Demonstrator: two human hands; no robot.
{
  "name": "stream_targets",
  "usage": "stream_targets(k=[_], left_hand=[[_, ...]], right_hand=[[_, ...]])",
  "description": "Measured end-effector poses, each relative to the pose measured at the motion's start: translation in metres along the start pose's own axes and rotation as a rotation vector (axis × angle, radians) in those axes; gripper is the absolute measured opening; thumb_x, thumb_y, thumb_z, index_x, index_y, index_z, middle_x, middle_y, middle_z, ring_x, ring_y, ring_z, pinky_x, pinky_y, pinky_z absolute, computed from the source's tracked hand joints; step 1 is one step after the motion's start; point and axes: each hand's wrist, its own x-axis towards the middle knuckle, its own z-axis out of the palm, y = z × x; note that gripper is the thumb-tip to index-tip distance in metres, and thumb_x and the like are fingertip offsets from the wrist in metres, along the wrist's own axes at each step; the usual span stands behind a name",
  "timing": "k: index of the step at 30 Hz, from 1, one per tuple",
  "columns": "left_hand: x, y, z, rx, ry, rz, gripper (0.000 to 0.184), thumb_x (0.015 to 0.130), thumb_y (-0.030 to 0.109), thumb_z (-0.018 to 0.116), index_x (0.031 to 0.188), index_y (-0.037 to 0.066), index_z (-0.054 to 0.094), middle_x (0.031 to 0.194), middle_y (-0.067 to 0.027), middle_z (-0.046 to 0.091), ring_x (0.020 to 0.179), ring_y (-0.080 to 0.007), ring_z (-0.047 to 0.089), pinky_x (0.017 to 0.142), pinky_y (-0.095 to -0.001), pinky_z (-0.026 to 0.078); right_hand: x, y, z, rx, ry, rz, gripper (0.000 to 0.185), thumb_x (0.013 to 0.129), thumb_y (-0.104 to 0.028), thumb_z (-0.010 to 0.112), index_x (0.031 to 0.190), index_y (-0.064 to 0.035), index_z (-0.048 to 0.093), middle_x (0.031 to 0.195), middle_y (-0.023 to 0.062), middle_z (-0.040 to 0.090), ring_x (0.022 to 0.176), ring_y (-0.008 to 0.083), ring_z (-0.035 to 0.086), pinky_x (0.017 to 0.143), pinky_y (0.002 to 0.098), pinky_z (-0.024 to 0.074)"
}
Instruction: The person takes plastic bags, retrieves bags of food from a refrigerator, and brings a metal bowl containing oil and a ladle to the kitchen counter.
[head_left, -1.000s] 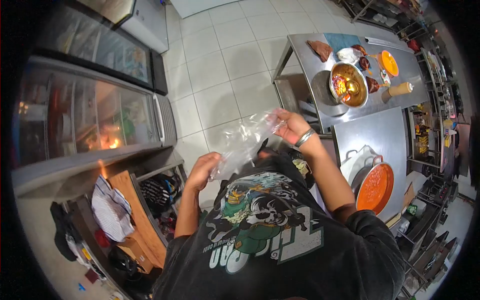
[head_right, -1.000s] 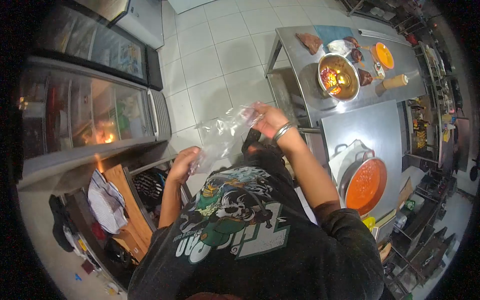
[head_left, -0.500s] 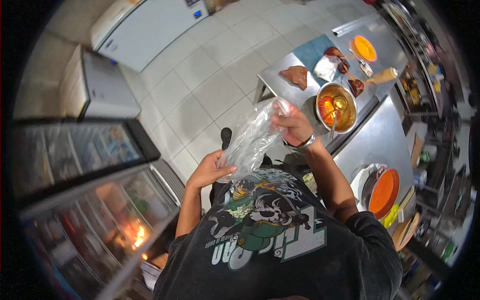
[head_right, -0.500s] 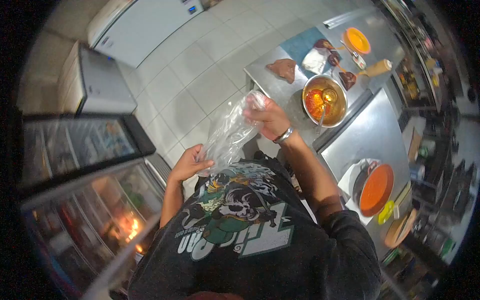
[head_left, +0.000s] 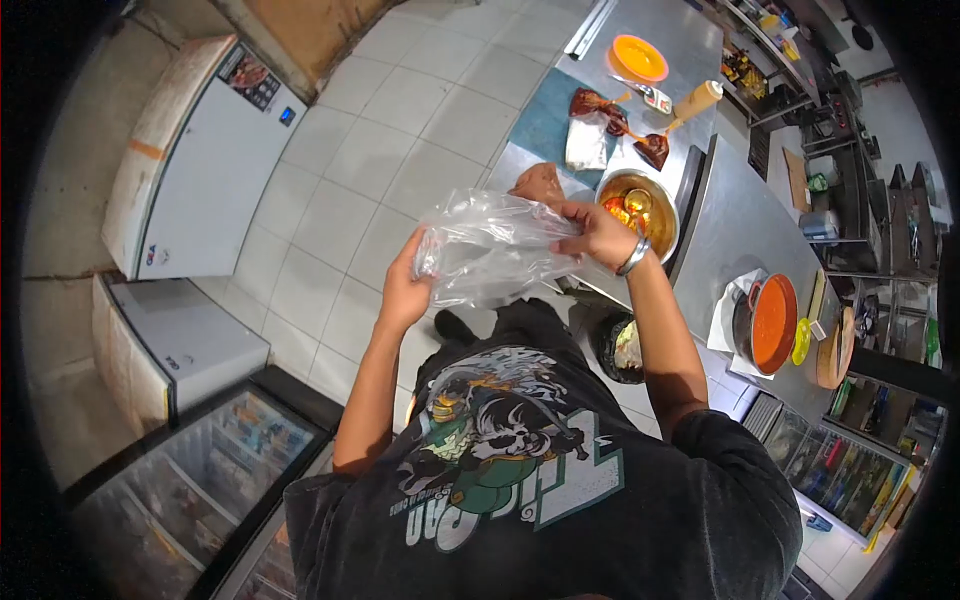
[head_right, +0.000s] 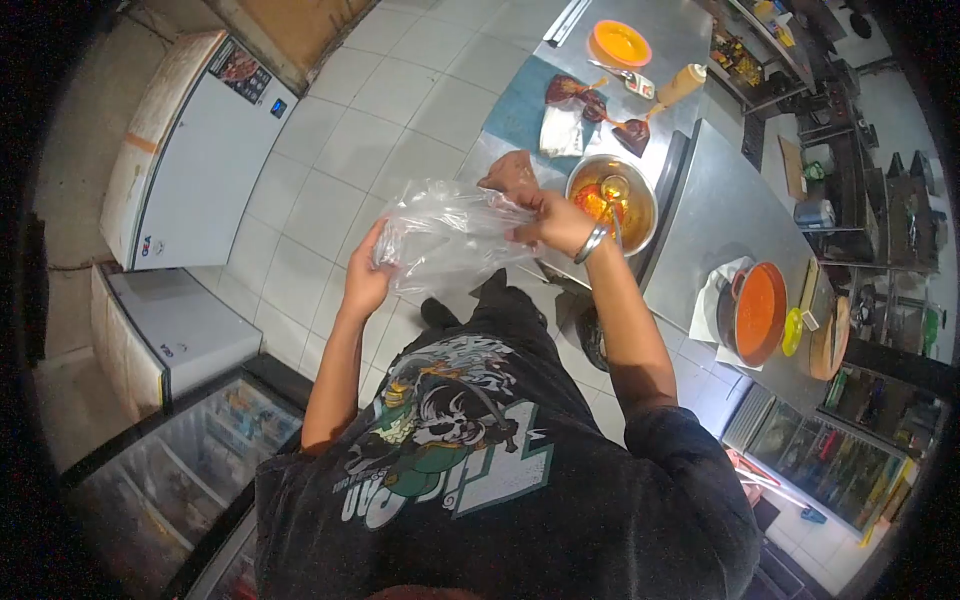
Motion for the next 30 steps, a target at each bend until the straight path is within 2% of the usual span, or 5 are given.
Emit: stream_targets(k=[4,10,16,26,30], left_hand=[[0.035,-0.007,0.031,0.112,0.031,0.130,0.088,0.071,-0.016,0.046,0.154,0.006,0.029,0.152,-0.0228,0.039,0.140,-0.0336,0.041,0.113,-0.0358,0.034],[0.064,-0.047,0.085,-0.393,-0.106,-0.225,0.109,0.068,-0.022,0.040,0.160,0.022,0.001,0.163,-0.0133,0.015,0.143,-0.0323,0.036,0.102,-0.0363,0.045],[0.057,-0.077,0.111,-0.471,-0.017,-0.303,0.105,0.073,-0.022,0.043,0.159,0.024,0.004,0.162,-0.0116,0.018,0.145,-0.0348,0.032,0.098,-0.0402,0.050],[0.084,-0.044,0.109,0.212,0.008,-0.038,0.125,0.058,-0.003,0.079,0.158,0.015,0.007,0.163,-0.0195,-0.016,0.152,-0.0347,0.000,0.122,-0.0440,0.019],[0.102,-0.031,0.120,0.304,-0.019,-0.034,0.134,0.057,0.000,0.080,0.157,0.011,-0.007,0.161,-0.0232,-0.017,0.152,-0.0378,-0.002,0.121,-0.0431,0.022]], right_hand=[[0.018,0.017,-0.088,0.488,0.323,0.002,0.045,0.085,-0.012,0.074,0.127,-0.0023,0.062,0.111,0.0078,0.067,0.091,0.0171,0.064,0.076,0.0292,0.0539],[0.100,0.192,-0.318,-0.631,1.196,0.434,0.077,0.073,-0.038,0.086,0.123,0.0113,0.055,0.115,0.0146,0.065,0.103,0.0203,0.065,0.079,0.0325,0.0555],[0.144,0.267,-0.366,-0.145,1.097,0.465,0.105,0.065,-0.048,0.090,0.137,0.0119,0.043,0.129,0.0198,0.060,0.105,0.0244,0.063,0.091,0.0338,0.0511],[0.095,0.195,-0.335,0.269,1.015,0.340,0.039,0.080,-0.016,0.080,0.115,-0.0046,0.065,0.097,0.0056,0.072,0.080,0.0149,0.068,0.067,0.0300,0.0566],[0.081,0.134,-0.294,0.233,0.709,-0.263,0.040,0.081,-0.013,0.079,0.116,0.0000,0.064,0.102,0.0079,0.071,0.085,0.0144,0.068,0.076,0.0284,0.0552]])
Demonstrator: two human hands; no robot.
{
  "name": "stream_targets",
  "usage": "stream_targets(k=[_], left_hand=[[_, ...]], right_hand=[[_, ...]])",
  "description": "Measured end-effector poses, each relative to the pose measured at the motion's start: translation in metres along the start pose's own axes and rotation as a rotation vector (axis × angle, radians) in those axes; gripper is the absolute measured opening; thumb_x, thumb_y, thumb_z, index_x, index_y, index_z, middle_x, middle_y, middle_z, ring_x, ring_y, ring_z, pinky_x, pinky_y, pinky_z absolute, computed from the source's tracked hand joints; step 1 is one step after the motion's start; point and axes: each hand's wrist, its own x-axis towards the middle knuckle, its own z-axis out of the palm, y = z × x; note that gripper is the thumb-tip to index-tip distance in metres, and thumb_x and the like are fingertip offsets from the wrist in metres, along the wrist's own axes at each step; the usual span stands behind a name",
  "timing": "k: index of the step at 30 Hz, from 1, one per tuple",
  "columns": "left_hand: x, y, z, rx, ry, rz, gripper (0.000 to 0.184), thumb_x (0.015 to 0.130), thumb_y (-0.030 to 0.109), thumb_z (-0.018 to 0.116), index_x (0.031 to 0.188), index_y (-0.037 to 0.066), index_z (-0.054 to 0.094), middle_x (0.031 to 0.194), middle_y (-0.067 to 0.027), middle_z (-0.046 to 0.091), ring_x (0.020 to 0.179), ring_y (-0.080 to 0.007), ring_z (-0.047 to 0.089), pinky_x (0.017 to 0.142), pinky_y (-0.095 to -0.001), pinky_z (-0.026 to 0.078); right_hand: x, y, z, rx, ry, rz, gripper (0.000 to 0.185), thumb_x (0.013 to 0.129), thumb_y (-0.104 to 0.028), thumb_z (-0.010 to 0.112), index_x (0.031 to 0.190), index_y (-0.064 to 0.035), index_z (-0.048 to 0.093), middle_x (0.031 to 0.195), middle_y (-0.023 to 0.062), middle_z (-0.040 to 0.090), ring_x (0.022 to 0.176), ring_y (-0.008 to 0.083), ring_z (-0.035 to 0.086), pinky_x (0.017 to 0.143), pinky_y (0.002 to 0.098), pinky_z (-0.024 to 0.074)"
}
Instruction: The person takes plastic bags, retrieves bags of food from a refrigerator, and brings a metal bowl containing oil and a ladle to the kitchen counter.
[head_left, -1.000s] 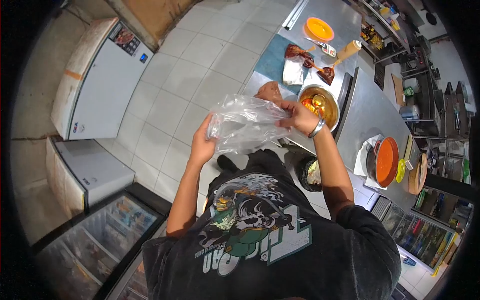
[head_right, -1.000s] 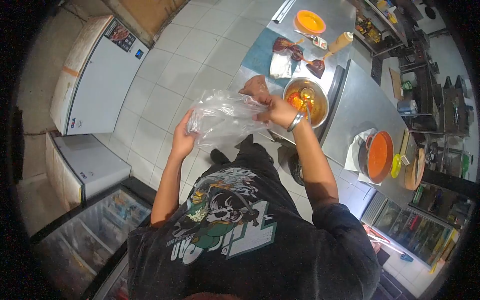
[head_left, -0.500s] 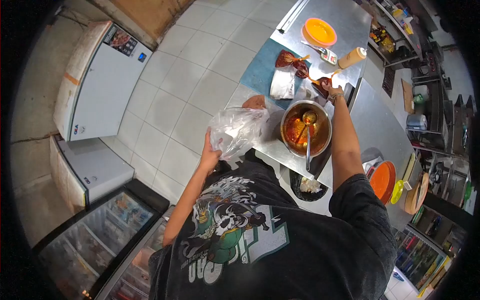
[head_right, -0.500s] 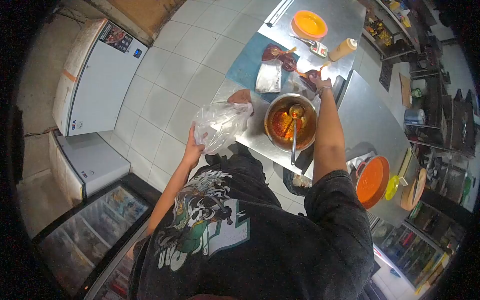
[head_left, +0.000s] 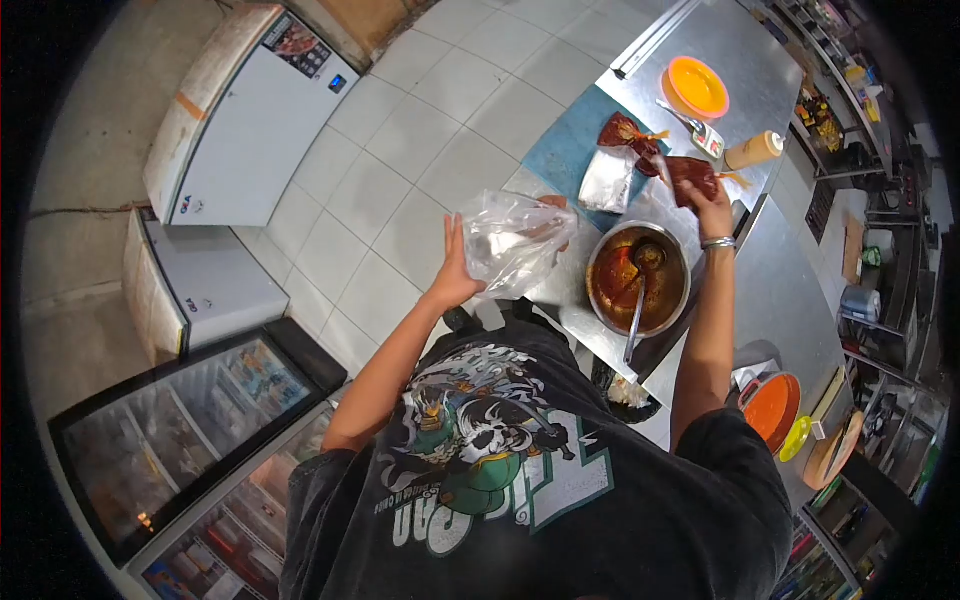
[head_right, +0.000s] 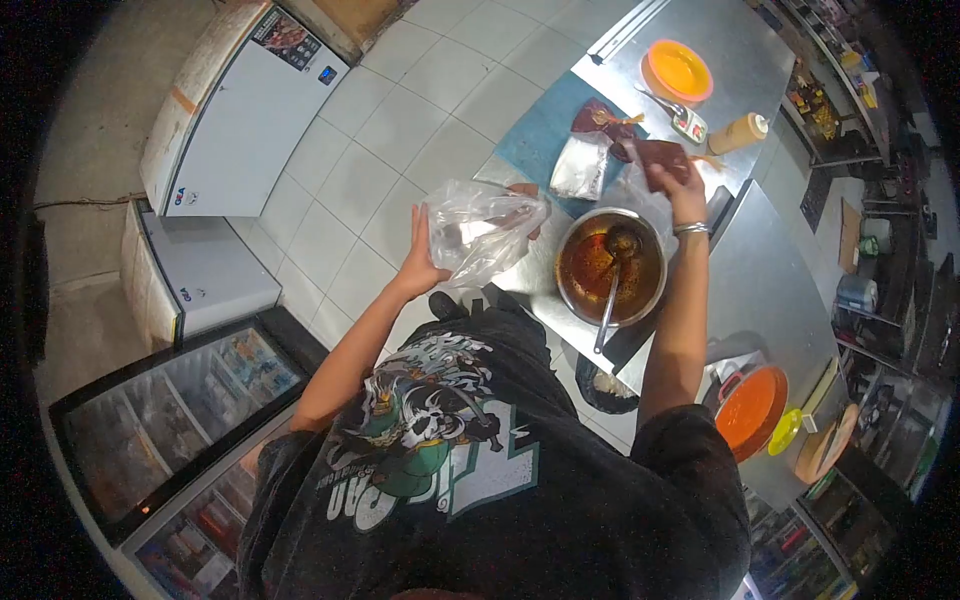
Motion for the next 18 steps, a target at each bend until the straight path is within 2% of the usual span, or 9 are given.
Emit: stream_targets(k=[3,4,7,8,10,13,15,17,18], left_hand=[[0.011,0.004,0.017,0.023,-0.026,0.061,0.137,0.057,-0.002,0.079,0.157,0.013,-0.014,0.162,-0.0236,-0.011,0.152,-0.0364,-0.002,0.121,-0.0424,0.019],[0.016,0.004,0.022,0.011,-0.024,0.105,0.137,0.058,-0.004,0.078,0.157,0.016,-0.015,0.163,-0.0237,-0.005,0.152,-0.0349,-0.001,0.121,-0.0417,0.018],[0.023,-0.010,0.037,-0.221,-0.057,0.085,0.136,0.061,-0.010,0.073,0.155,0.018,-0.021,0.163,-0.0225,0.004,0.151,-0.0340,0.012,0.119,-0.0394,0.022],[0.019,-0.007,0.035,-0.221,-0.057,0.088,0.136,0.061,-0.010,0.073,0.155,0.018,-0.021,0.163,-0.0225,0.004,0.151,-0.0340,0.012,0.119,-0.0394,0.022],[0.013,0.005,0.027,-0.436,-0.083,0.022,0.135,0.063,-0.015,0.068,0.153,0.020,-0.026,0.163,-0.0204,0.009,0.148,-0.0328,0.024,0.116,-0.0380,0.027],[0.005,0.011,0.030,-0.368,-0.042,0.051,0.135,0.063,-0.016,0.067,0.153,0.021,-0.028,0.163,-0.0206,0.008,0.146,-0.0325,0.028,0.113,-0.0388,0.033],[0.006,0.011,0.031,-0.258,0.000,0.083,0.136,0.063,-0.016,0.067,0.153,0.021,-0.028,0.163,-0.0205,0.009,0.146,-0.0326,0.029,0.113,-0.0394,0.035],[0.000,0.005,0.032,-0.168,0.072,0.055,0.136,0.062,-0.016,0.069,0.153,0.020,-0.027,0.163,-0.0206,0.008,0.145,-0.0337,0.030,0.112,-0.0395,0.037],[-0.003,0.005,0.029,-0.170,0.077,0.051,0.136,0.062,-0.016,0.069,0.153,0.020,-0.027,0.163,-0.0206,0.008,0.145,-0.0337,0.030,0.112,-0.0395,0.037]], right_hand=[[-0.041,-0.033,0.083,0.062,-0.442,-0.008,0.038,0.077,-0.011,0.082,0.112,-0.0027,0.066,0.101,0.0077,0.071,0.091,0.0164,0.068,0.083,0.0297,0.0540],[-0.059,-0.046,0.116,-0.064,-0.504,0.115,0.038,0.077,-0.013,0.082,0.109,-0.0015,0.066,0.101,0.0080,0.070,0.094,0.0171,0.066,0.083,0.0315,0.0537],[-0.086,-0.046,0.186,-0.349,-0.836,-0.245,0.032,0.074,-0.023,0.085,0.092,-0.0065,0.063,0.091,0.0085,0.066,0.087,0.0223,0.065,0.078,0.0366,0.0509],[-0.087,-0.015,0.200,-0.480,-0.842,-0.438,0.034,0.071,-0.021,0.085,0.093,-0.0073,0.064,0.091,0.0127,0.067,0.087,0.0281,0.066,0.078,0.0388,0.0513],[-0.094,0.022,0.223,-0.569,-0.883,-0.460,0.034,0.070,-0.021,0.083,0.096,-0.0087,0.066,0.091,0.0167,0.069,0.087,0.0345,0.066,0.079,0.0408,0.0519],[-0.112,0.026,0.228,-0.876,-0.965,-0.255,0.033,0.070,-0.025,0.081,0.096,-0.0086,0.068,0.091,0.0182,0.070,0.088,0.0376,0.067,0.082,0.0421,0.0527],[-0.108,0.017,0.224,-0.781,-0.802,-0.468,0.028,0.076,-0.023,0.075,0.099,-0.0094,0.070,0.092,0.0193,0.070,0.089,0.0393,0.067,0.083,0.0441,0.0527],[-0.076,-0.013,0.197,-0.713,-0.672,-0.346,0.026,0.078,-0.015,0.069,0.103,-0.0093,0.071,0.095,0.0200,0.071,0.090,0.0386,0.068,0.083,0.0458,0.0531],[-0.050,-0.007,0.178,-0.686,-0.484,-0.278,0.028,0.079,-0.010,0.061,0.105,-0.0090,0.071,0.097,0.0195,0.071,0.091,0.0372,0.069,0.082,0.0463,0.0537]])
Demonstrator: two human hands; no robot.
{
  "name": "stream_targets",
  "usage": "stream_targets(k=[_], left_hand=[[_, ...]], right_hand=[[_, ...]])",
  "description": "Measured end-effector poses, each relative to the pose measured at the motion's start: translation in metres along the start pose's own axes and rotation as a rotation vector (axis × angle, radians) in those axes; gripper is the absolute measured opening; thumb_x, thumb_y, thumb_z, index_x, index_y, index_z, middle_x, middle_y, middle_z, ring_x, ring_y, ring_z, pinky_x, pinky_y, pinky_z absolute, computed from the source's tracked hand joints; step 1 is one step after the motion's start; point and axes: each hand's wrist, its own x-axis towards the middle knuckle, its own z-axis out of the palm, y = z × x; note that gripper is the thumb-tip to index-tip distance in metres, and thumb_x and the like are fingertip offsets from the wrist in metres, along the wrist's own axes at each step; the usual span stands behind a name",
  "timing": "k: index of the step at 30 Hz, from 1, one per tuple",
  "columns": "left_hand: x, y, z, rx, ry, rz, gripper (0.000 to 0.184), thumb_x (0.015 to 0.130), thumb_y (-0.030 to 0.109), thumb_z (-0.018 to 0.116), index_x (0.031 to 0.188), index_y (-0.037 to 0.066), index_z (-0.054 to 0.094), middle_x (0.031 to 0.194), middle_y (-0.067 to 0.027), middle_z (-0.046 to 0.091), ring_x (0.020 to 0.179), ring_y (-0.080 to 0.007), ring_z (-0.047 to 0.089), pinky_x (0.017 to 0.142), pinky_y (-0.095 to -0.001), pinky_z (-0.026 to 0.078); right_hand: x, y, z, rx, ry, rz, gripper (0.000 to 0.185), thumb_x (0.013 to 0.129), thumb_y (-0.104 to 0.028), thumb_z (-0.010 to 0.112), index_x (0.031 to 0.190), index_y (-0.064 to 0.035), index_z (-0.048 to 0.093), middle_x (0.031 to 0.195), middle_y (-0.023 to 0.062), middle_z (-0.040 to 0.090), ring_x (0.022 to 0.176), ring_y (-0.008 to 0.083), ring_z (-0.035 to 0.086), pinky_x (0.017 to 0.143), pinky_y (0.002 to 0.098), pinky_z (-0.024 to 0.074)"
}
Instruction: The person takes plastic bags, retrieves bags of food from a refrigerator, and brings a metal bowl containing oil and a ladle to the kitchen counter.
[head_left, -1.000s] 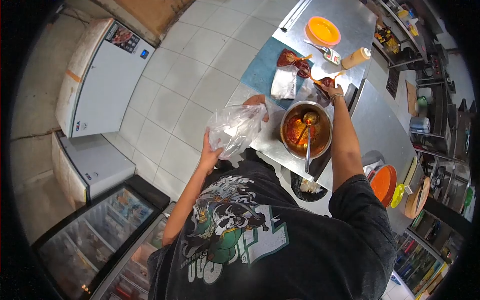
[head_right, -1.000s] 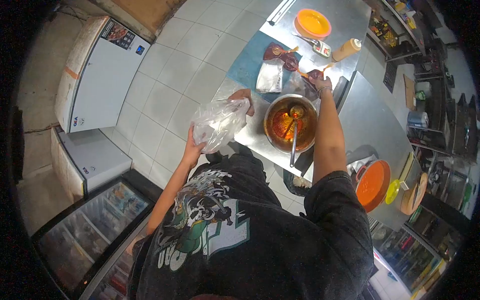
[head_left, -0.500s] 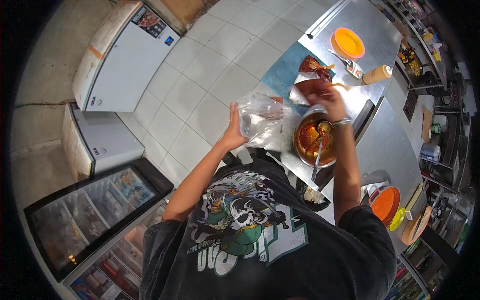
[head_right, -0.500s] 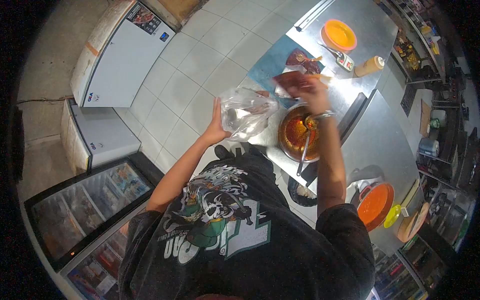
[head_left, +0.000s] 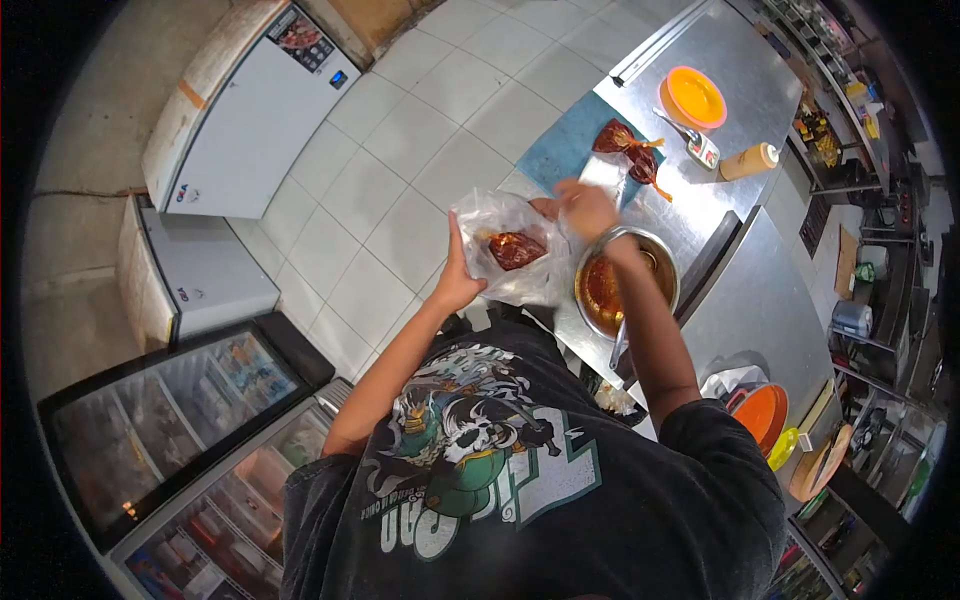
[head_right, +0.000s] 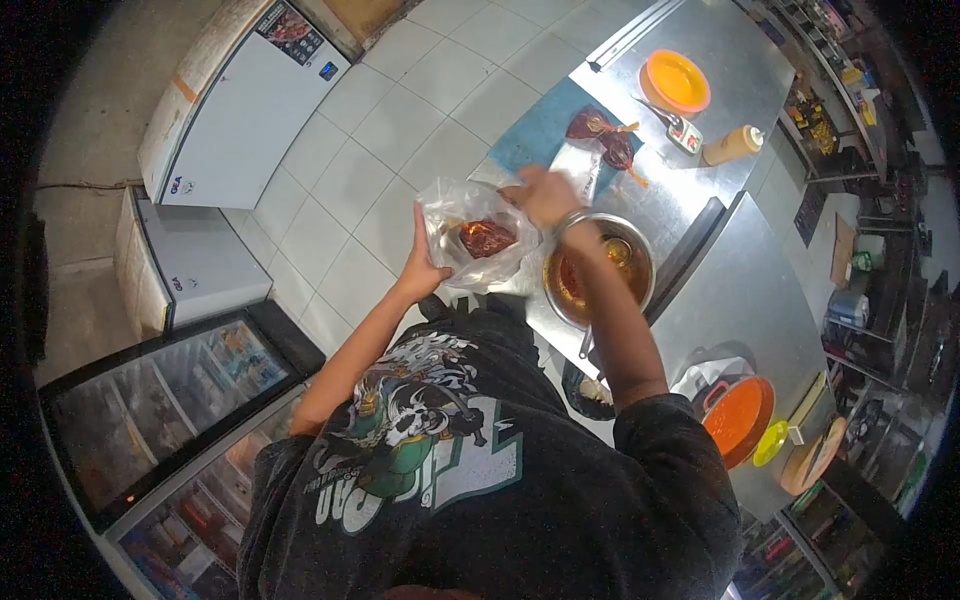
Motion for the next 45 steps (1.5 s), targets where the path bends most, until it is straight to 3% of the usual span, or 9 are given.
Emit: stream_targets(k=[3,6,17,22,27,34,36,40,45], left_hand=[[-0.001,0.002,-0.006,-0.283,-0.022,-0.131,0.135,0.059,-0.007,0.073,0.155,0.014,-0.020,0.163,-0.0236,0.000,0.151,-0.0338,0.010,0.121,-0.0387,0.019],[-0.006,-0.004,-0.007,-0.077,0.039,-0.034,0.133,0.060,-0.004,0.075,0.156,0.012,-0.015,0.164,-0.0227,-0.001,0.152,-0.0341,0.007,0.121,-0.0390,0.020],[0.009,0.018,-0.014,0.185,0.107,0.055,0.115,0.062,-0.002,0.074,0.158,0.010,0.013,0.163,-0.0220,-0.010,0.152,-0.0383,0.005,0.119,-0.0405,0.026],[0.039,0.029,-0.025,0.104,0.088,-0.018,0.118,0.062,-0.003,0.072,0.159,0.017,0.008,0.163,-0.0229,-0.014,0.151,-0.0396,0.005,0.115,-0.0398,0.033],[0.055,0.040,-0.020,0.002,-0.002,-0.087,0.126,0.060,-0.005,0.072,0.160,0.026,0.001,0.162,-0.0232,-0.018,0.151,-0.0391,0.003,0.115,-0.0407,0.033],[0.042,0.049,-0.015,0.123,-0.075,0.117,0.125,0.058,-0.008,0.066,0.159,0.016,-0.004,0.163,-0.0206,-0.013,0.152,-0.0375,0.004,0.118,-0.0388,0.028],[0.042,0.041,-0.018,0.140,-0.050,0.127,0.124,0.058,-0.009,0.065,0.159,0.013,-0.005,0.164,-0.0192,-0.011,0.152,-0.0356,0.003,0.119,-0.0384,0.025],[0.035,0.030,-0.022,0.133,0.001,0.110,0.121,0.060,-0.008,0.065,0.158,0.007,-0.005,0.165,-0.0186,-0.006,0.153,-0.0312,-0.003,0.123,-0.0368,0.013],[0.025,0.035,-0.026,0.104,0.044,0.067,0.122,0.059,-0.007,0.067,0.157,0.004,-0.005,0.164,-0.0207,-0.005,0.153,-0.0322,-0.003,0.123,-0.0364,0.011]], right_hand=[[0.052,0.109,-0.066,-0.325,0.318,0.327,0.031,0.079,-0.014,0.061,0.107,-0.0121,0.073,0.100,0.0181,0.072,0.095,0.0341,0.069,0.086,0.0430,0.0543],[0.077,0.155,-0.097,-0.587,0.022,0.413,0.060,0.075,-0.047,0.077,0.126,-0.0174,0.066,0.116,0.0143,0.070,0.102,0.0321,0.068,0.090,0.0401,0.0543],[0.085,0.152,-0.122,-0.612,-0.077,0.605,0.034,0.073,-0.035,0.075,0.090,-0.0052,0.076,0.091,0.0156,0.074,0.091,0.0299,0.072,0.081,0.0394,0.0567],[0.026,0.078,-0.150,0.198,-0.048,0.473,0.022,0.075,-0.001,0.071,0.096,0.0064,0.070,0.073,0.0087,0.070,0.058,0.0145,0.066,0.053,0.0268,0.0517],[-0.003,-0.027,-0.112,0.298,-0.442,0.199,0.030,0.073,-0.007,0.077,0.101,0.0035,0.073,0.092,0.0105,0.076,0.083,0.0188,0.071,0.076,0.0321,0.0555],[0.014,-0.026,0.031,0.643,-0.482,0.399,0.028,0.070,-0.024,0.084,0.088,-0.0034,0.076,0.078,0.0093,0.074,0.071,0.0191,0.071,0.066,0.0372,0.0565],[0.031,-0.012,0.035,0.244,-0.313,0.064,0.021,0.071,-0.024,0.081,0.081,-0.0056,0.076,0.079,0.0131,0.074,0.073,0.0224,0.072,0.068,0.0385,0.0571],[0.084,0.028,-0.046,-0.280,0.380,0.113,0.017,0.076,-0.015,0.068,0.089,-0.0057,0.075,0.100,0.0187,0.072,0.087,0.0329,0.071,0.080,0.0415,0.0557],[0.133,0.126,-0.073,-0.591,0.140,0.179,0.036,0.083,-0.022,0.069,0.111,0.0006,0.067,0.108,0.0255,0.069,0.103,0.0364,0.068,0.091,0.0435,0.0532]])
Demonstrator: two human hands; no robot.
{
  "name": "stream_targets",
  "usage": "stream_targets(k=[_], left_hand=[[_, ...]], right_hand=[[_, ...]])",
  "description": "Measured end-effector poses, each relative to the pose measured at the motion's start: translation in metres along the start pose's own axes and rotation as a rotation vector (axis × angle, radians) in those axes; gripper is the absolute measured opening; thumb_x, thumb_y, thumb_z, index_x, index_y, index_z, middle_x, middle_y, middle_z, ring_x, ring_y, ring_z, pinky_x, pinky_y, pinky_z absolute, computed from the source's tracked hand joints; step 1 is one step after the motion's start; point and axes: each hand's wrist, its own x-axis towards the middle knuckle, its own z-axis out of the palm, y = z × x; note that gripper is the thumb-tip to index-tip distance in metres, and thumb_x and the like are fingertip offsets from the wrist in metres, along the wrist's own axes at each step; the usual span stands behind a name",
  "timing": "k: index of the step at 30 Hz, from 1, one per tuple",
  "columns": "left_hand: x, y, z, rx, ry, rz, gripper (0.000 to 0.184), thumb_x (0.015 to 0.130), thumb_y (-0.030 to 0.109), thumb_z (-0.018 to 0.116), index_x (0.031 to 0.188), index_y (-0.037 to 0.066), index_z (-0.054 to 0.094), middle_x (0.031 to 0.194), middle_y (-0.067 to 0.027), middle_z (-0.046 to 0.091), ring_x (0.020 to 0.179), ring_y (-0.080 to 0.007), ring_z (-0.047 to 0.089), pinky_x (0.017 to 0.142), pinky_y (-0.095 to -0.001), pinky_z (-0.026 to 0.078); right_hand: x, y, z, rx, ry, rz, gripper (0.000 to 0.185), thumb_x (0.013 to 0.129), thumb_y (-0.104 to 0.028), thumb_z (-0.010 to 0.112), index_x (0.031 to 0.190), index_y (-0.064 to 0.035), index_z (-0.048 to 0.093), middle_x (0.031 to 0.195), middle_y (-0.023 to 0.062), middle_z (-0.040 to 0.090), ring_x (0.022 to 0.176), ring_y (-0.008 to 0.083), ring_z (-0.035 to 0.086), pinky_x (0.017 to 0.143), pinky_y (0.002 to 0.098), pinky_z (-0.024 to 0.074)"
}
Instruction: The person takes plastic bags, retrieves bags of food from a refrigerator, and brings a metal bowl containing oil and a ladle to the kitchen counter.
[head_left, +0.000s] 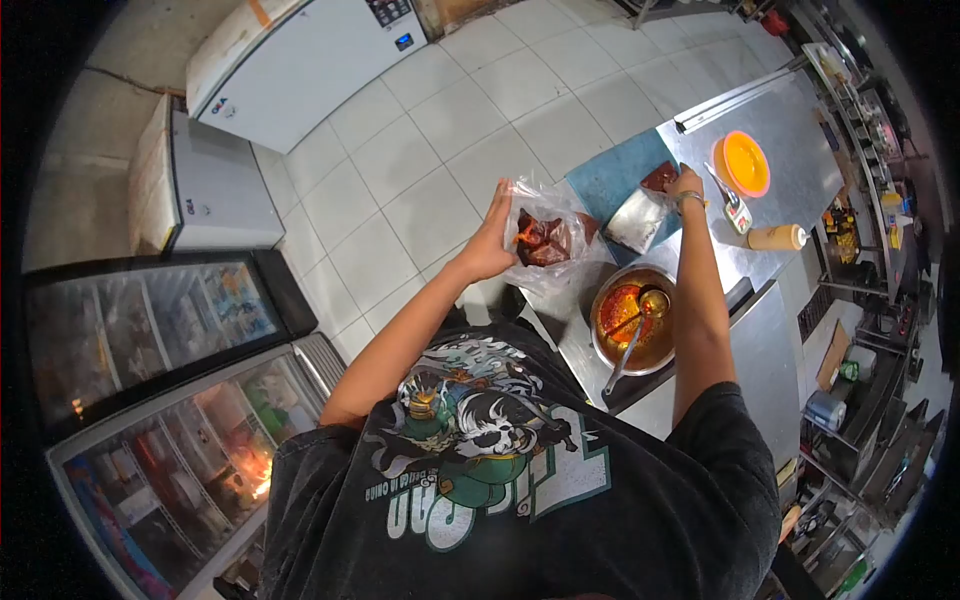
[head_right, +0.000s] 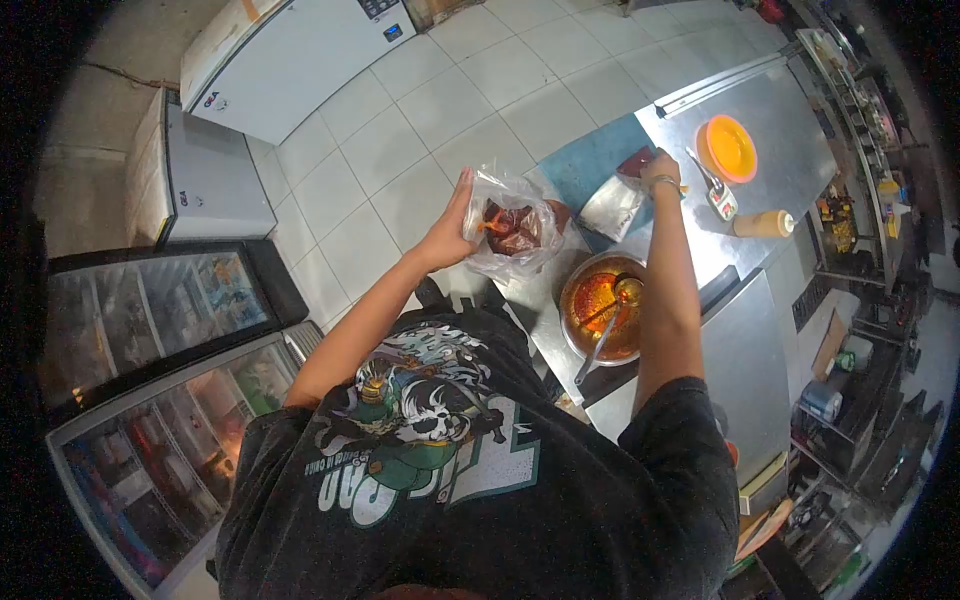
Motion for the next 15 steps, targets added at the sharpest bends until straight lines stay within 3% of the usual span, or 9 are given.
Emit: stream_targets(k=[1,3,5,6,8,10,15], left_hand=[[-0.002,0.000,0.000,0.012,0.008,-0.007,0.123,0.060,-0.006,0.068,0.158,0.008,-0.004,0.164,-0.0201,-0.006,0.153,-0.0320,-0.002,0.123,-0.0373,0.013],[-0.006,0.004,-0.002,0.025,0.019,-0.015,0.124,0.060,-0.006,0.069,0.158,0.011,-0.004,0.164,-0.0196,-0.006,0.153,-0.0319,0.000,0.123,-0.0382,0.015],[-0.010,0.013,-0.005,-0.092,0.001,-0.142,0.127,0.059,-0.004,0.072,0.159,0.019,-0.003,0.164,-0.0210,-0.009,0.152,-0.0350,0.001,0.120,-0.0404,0.022],[-0.012,0.013,-0.005,-0.094,0.001,-0.143,0.127,0.059,-0.004,0.072,0.159,0.019,-0.003,0.164,-0.0210,-0.009,0.152,-0.0350,0.001,0.120,-0.0404,0.022],[-0.017,0.010,-0.007,-0.059,-0.013,-0.146,0.128,0.059,-0.003,0.074,0.159,0.022,-0.002,0.162,-0.0259,-0.014,0.150,-0.0413,0.008,0.115,-0.0398,0.032],[-0.023,0.012,-0.010,-0.083,-0.031,-0.187,0.129,0.059,-0.003,0.074,0.160,0.024,-0.001,0.162,-0.0261,-0.014,0.150,-0.0414,0.009,0.114,-0.0396,0.033],[-0.028,0.020,-0.014,-0.103,-0.068,-0.306,0.128,0.058,-0.005,0.074,0.160,0.027,0.002,0.162,-0.0267,-0.013,0.150,-0.0416,0.011,0.113,-0.0387,0.035]], right_hand=[[0.004,0.003,0.001,0.002,-0.003,-0.007,0.036,0.083,-0.022,0.069,0.111,0.0006,0.067,0.108,0.0255,0.069,0.103,0.0364,0.068,0.091,0.0435,0.0532],[0.011,0.007,0.004,0.043,-0.168,0.259,0.037,0.086,-0.028,0.070,0.110,0.0005,0.067,0.110,0.0267,0.068,0.106,0.0392,0.066,0.092,0.0439,0.0534],[0.010,0.010,0.007,0.043,-0.146,0.255,0.039,0.087,-0.031,0.069,0.109,0.0013,0.068,0.109,0.0262,0.068,0.105,0.0409,0.066,0.091,0.0455,0.0537],[0.009,0.010,0.003,0.024,-0.082,0.256,0.037,0.086,-0.030,0.070,0.104,0.0017,0.070,0.107,0.0265,0.069,0.103,0.0405,0.067,0.090,0.0451,0.0539],[0.007,0.003,-0.016,0.004,-0.016,0.253,0.035,0.086,-0.029,0.070,0.100,0.0021,0.071,0.105,0.0268,0.069,0.101,0.0401,0.068,0.089,0.0448,0.0541],[-0.013,-0.013,-0.053,-0.081,0.099,0.105,0.021,0.076,-0.022,0.073,0.089,-0.0070,0.078,0.089,0.0189,0.073,0.087,0.0343,0.072,0.081,0.0420,0.0557],[-0.100,-0.080,-0.119,0.318,-0.110,-0.097,0.016,0.073,-0.010,0.070,0.086,-0.0034,0.076,0.076,0.0142,0.073,0.073,0.0230,0.073,0.068,0.0332,0.0561]])
